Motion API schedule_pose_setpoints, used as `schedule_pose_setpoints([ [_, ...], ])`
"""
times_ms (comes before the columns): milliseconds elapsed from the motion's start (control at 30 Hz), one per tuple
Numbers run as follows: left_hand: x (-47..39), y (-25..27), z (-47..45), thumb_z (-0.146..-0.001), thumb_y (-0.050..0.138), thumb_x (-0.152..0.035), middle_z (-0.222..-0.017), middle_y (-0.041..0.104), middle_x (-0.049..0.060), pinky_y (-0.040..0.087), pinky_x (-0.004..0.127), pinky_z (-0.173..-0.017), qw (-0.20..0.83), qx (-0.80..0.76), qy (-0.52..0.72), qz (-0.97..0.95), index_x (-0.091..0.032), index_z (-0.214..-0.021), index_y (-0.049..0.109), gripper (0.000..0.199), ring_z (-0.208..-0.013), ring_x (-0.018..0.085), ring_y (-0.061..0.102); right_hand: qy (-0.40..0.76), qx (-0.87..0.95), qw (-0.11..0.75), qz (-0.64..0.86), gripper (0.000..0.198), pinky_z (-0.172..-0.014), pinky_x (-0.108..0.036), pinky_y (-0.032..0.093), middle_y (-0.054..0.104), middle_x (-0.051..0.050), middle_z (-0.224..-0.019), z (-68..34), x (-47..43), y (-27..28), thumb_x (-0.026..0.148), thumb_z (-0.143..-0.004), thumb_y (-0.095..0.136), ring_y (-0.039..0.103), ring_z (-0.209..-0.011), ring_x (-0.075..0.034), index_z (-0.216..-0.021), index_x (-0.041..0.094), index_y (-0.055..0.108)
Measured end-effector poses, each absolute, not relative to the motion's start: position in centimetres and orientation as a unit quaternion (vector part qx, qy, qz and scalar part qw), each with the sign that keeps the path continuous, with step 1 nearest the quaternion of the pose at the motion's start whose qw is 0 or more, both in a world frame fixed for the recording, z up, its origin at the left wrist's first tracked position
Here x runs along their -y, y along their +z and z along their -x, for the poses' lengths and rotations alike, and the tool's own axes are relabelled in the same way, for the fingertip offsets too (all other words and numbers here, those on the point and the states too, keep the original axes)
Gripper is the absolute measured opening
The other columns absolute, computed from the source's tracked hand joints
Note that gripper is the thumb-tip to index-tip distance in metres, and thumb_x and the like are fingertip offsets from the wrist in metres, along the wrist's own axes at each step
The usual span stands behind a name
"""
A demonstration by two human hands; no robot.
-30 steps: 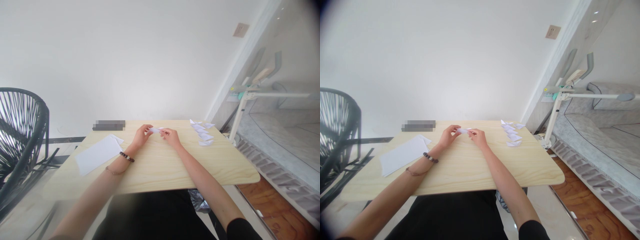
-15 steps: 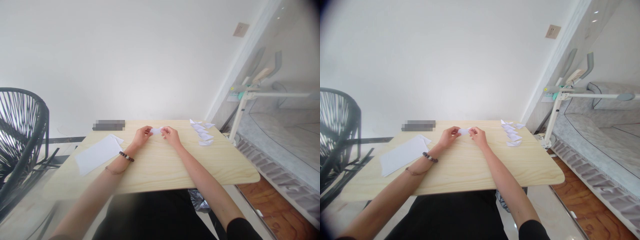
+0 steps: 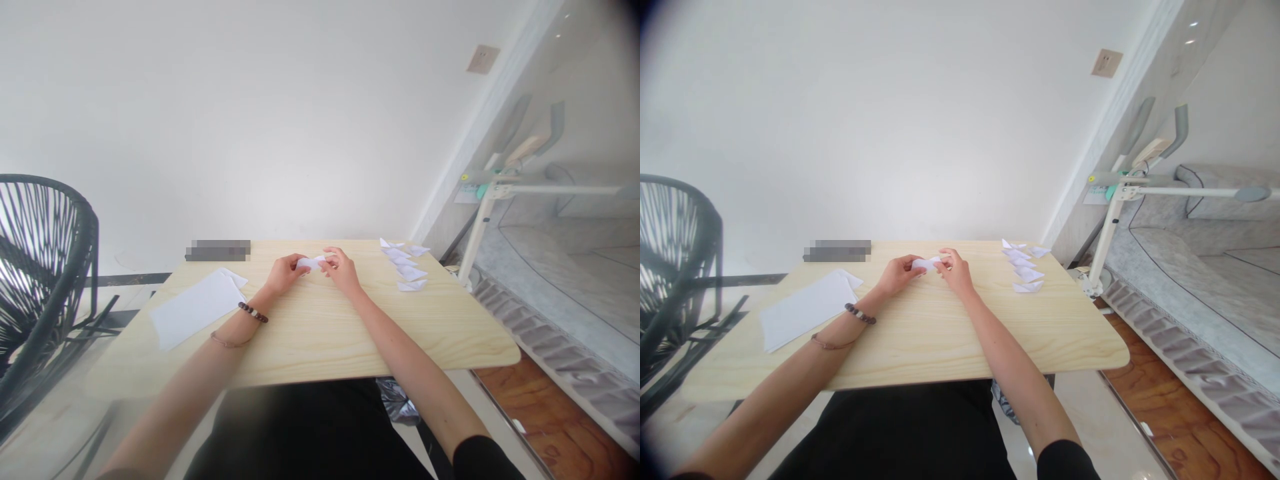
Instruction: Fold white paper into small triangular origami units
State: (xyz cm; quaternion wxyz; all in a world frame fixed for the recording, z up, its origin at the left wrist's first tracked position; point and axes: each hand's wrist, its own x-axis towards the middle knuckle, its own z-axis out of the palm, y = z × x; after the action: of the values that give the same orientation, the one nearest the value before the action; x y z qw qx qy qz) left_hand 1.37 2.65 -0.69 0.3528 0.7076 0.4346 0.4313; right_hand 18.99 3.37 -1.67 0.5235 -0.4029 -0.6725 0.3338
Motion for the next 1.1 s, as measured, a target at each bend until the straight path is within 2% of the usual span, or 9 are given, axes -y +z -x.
schedule_pose_setpoints([
  [67,-2.5,-0.6,-1.4,-0.066,0.058,-0.039,-0.079,0.065,0.006,0.043,0.025,-0.061,0.36,-0.433,0.435,-0.703,-0.01,-0.096,0.057,0.042,-0.068,0.016,0.058,0.339,0.669,0.524,0.404,0.041,-0.047,-0.022,0.05,0.063,-0.001,-0.076,-19.0,-3.4,-1.7,0.036,-0.068,0.056,0.058,-0.057,-0.011,-0.105,0.02,0.048],
  [233,-2.1,-0.3,-1.3,-0.066,0.056,-0.046,-0.073,0.064,0.004,0.04,0.022,-0.052,0.354,-0.441,0.413,-0.714,-0.01,-0.089,0.061,0.043,-0.062,0.015,0.056,0.352,0.671,0.514,0.402,0.03,-0.051,-0.024,0.051,0.064,-0.003,-0.074,-19.0,-3.5,-1.9,0.038,-0.067,0.057,0.059,-0.059,-0.012,-0.088,0.016,0.058],
  [367,-2.1,-0.3,-1.2,-0.066,0.057,-0.048,-0.072,0.064,0.004,0.038,0.022,-0.05,0.364,-0.444,0.409,-0.709,-0.011,-0.089,0.061,0.044,-0.061,0.015,0.056,0.346,0.672,0.512,0.409,0.029,-0.054,-0.025,0.052,0.064,-0.004,-0.074,-19.0,-3.3,-1.8,0.039,-0.067,0.057,0.059,-0.06,-0.012,-0.083,0.016,0.061],
  [467,-2.2,-0.3,-1.3,-0.065,0.059,-0.047,-0.076,0.065,0.005,0.041,0.023,-0.054,0.392,-0.435,0.422,-0.693,-0.011,-0.091,0.06,0.044,-0.064,0.015,0.057,0.348,0.666,0.514,0.413,0.031,-0.057,-0.026,0.052,0.064,-0.004,-0.074,-19.0,-3.1,-1.6,0.042,-0.068,0.056,0.06,-0.06,-0.013,-0.084,0.015,0.061],
  [633,-2.6,-0.6,-1.4,-0.061,0.065,-0.039,-0.09,0.064,0.008,0.044,0.031,-0.072,0.406,-0.411,0.478,-0.662,-0.011,-0.098,0.055,0.047,-0.08,0.018,0.059,0.326,0.645,0.539,0.432,0.035,-0.059,-0.026,0.052,0.065,-0.005,-0.074,-19.1,-3.1,-1.4,0.045,-0.069,0.053,0.06,-0.059,-0.012,-0.085,0.015,0.06],
  [700,-2.8,-0.8,-1.4,-0.061,0.065,-0.035,-0.091,0.064,0.009,0.044,0.033,-0.075,0.408,-0.413,0.481,-0.657,-0.011,-0.098,0.055,0.045,-0.081,0.018,0.059,0.318,0.64,0.544,0.439,0.036,-0.059,-0.025,0.051,0.065,-0.005,-0.074,-19.2,-3.2,-1.4,0.046,-0.069,0.053,0.06,-0.058,-0.012,-0.085,0.015,0.06],
  [900,-3.1,-1.1,-1.2,-0.057,0.068,-0.027,-0.087,0.063,0.008,0.046,0.034,-0.075,0.454,-0.398,0.472,-0.642,-0.01,-0.092,0.055,0.041,-0.079,0.018,0.059,0.315,0.643,0.55,0.429,0.034,-0.057,-0.025,0.051,0.064,-0.005,-0.074,-19.3,-3.4,-1.6,0.044,-0.07,0.053,0.058,-0.057,-0.012,-0.085,0.014,0.06],
  [1100,-2.6,-0.7,-1.2,-0.058,0.068,-0.031,-0.085,0.064,0.007,0.047,0.032,-0.069,0.487,-0.404,0.432,-0.643,-0.01,-0.092,0.056,0.042,-0.076,0.018,0.06,0.356,0.653,0.514,0.427,0.031,-0.056,-0.026,0.052,0.063,-0.004,-0.069,-19.3,-3.3,-1.6,0.042,-0.068,0.056,0.058,-0.056,-0.012,-0.081,0.014,0.06],
])
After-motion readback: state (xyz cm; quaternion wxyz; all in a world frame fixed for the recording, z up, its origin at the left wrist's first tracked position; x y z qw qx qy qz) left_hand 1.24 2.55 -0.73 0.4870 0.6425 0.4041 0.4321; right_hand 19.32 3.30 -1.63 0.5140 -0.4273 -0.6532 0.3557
